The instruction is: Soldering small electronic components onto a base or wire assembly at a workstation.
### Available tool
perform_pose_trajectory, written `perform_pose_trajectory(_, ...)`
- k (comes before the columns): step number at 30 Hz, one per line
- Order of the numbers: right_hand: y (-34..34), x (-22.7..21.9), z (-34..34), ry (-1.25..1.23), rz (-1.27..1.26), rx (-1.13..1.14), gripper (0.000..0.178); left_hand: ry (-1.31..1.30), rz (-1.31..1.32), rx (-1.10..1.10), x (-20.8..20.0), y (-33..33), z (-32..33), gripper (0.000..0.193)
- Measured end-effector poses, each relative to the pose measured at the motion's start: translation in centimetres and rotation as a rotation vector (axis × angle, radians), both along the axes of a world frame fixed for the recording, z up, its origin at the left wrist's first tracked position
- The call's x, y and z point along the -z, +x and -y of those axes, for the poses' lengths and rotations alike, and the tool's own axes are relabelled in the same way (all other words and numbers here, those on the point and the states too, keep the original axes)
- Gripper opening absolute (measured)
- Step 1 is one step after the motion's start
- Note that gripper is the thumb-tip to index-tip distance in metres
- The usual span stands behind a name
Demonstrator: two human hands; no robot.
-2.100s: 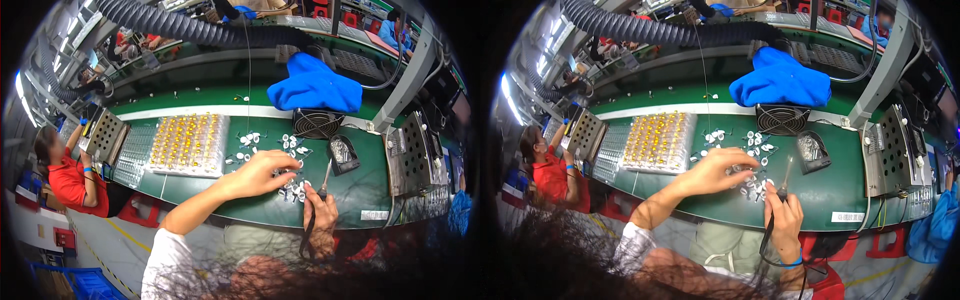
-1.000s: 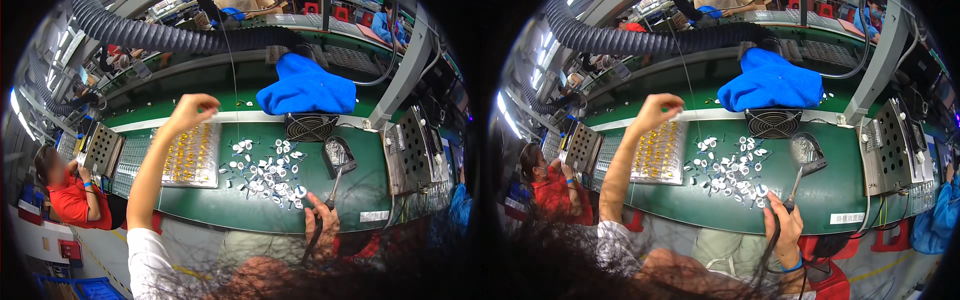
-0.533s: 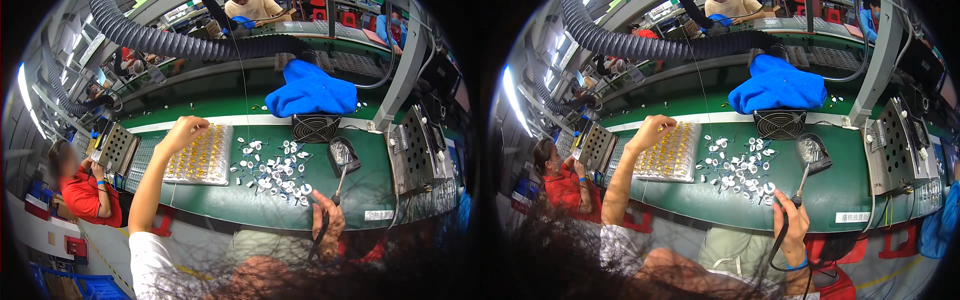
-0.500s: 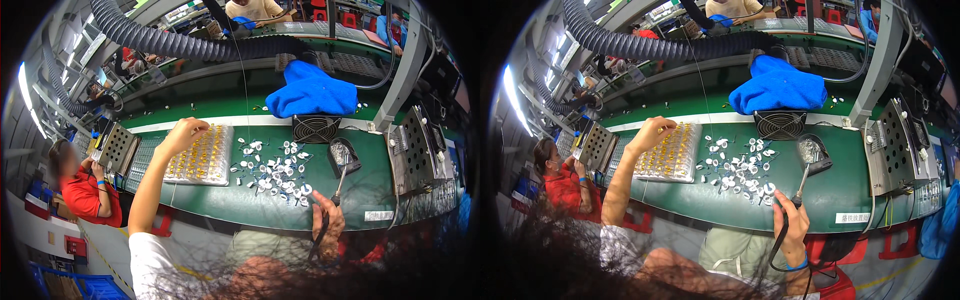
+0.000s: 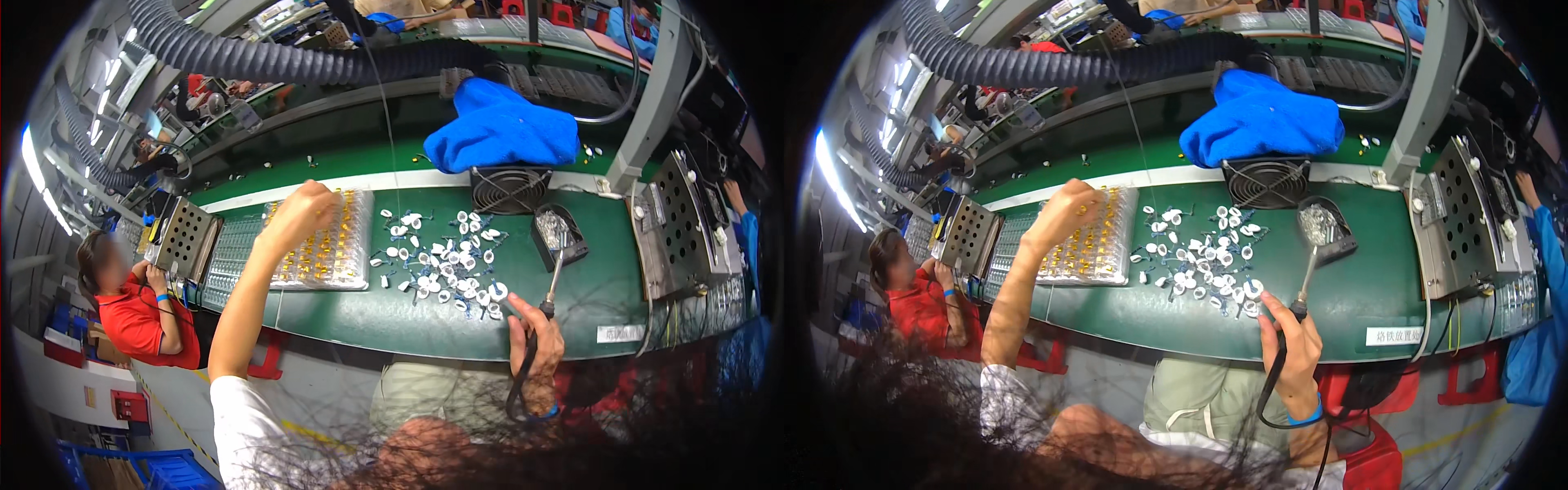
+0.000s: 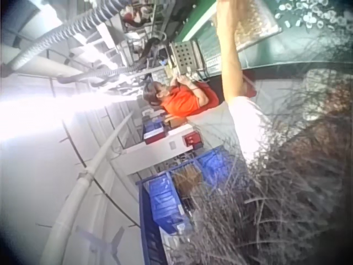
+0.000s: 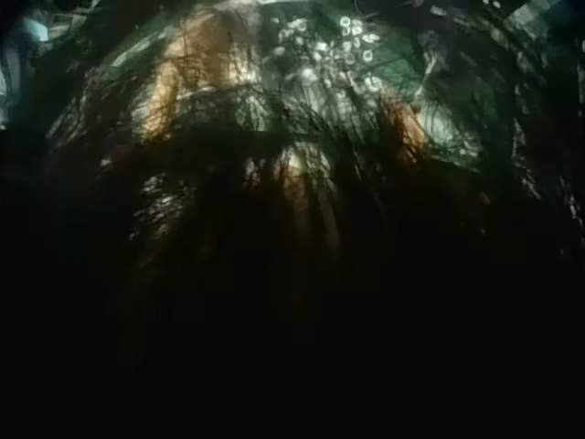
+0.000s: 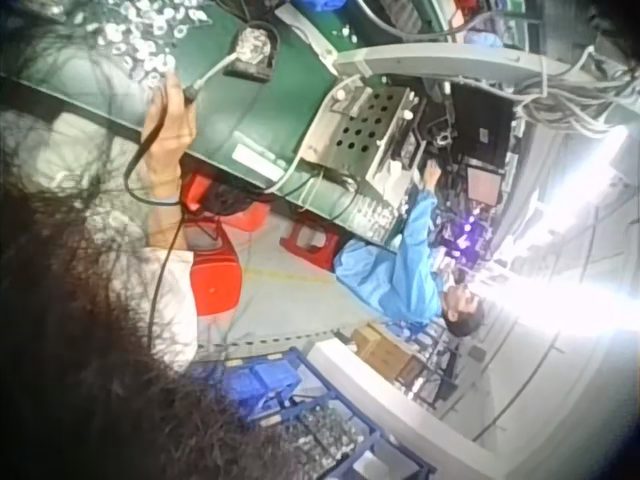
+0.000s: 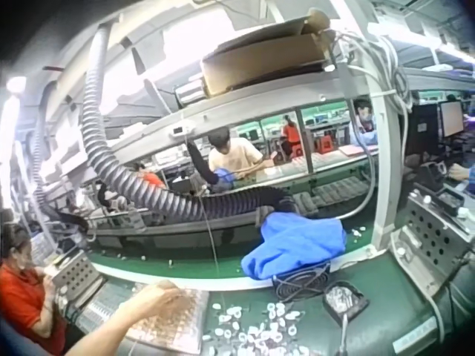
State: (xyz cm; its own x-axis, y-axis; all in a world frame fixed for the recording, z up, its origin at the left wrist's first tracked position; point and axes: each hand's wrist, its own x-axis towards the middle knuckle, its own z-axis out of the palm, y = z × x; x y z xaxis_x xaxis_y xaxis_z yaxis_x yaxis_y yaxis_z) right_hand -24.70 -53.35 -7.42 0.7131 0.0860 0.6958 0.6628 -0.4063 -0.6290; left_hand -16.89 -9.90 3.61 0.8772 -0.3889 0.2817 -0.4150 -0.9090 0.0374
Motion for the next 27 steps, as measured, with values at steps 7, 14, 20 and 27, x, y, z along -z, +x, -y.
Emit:
perform_pose_trajectory(7,0.1,-0.5,0.7,-0.007,0.045,-0.029,0.037,-1.264,-0.223,0.065,1.5,-1.8,6.4,0.014)
perform_pose_trajectory(14,-0.2,-1.0,0.3,0.029,-0.011,-0.051,0.035,-1.528,-0.489,0.223,3.4,-1.8,15.1,0.014)
perform_pose_trajectory(20,-0.2,-1.6,0.0,0.102,-0.028,-0.029,0.050,-1.440,-0.664,0.333,3.6,-1.2,19.0,0.014)
perform_pose_trajectory(27,1.3,-3.2,-2.2,0.191,-0.068,-0.045,0.060,-1.353,-0.654,0.444,5.8,-2.2,20.4,0.017)
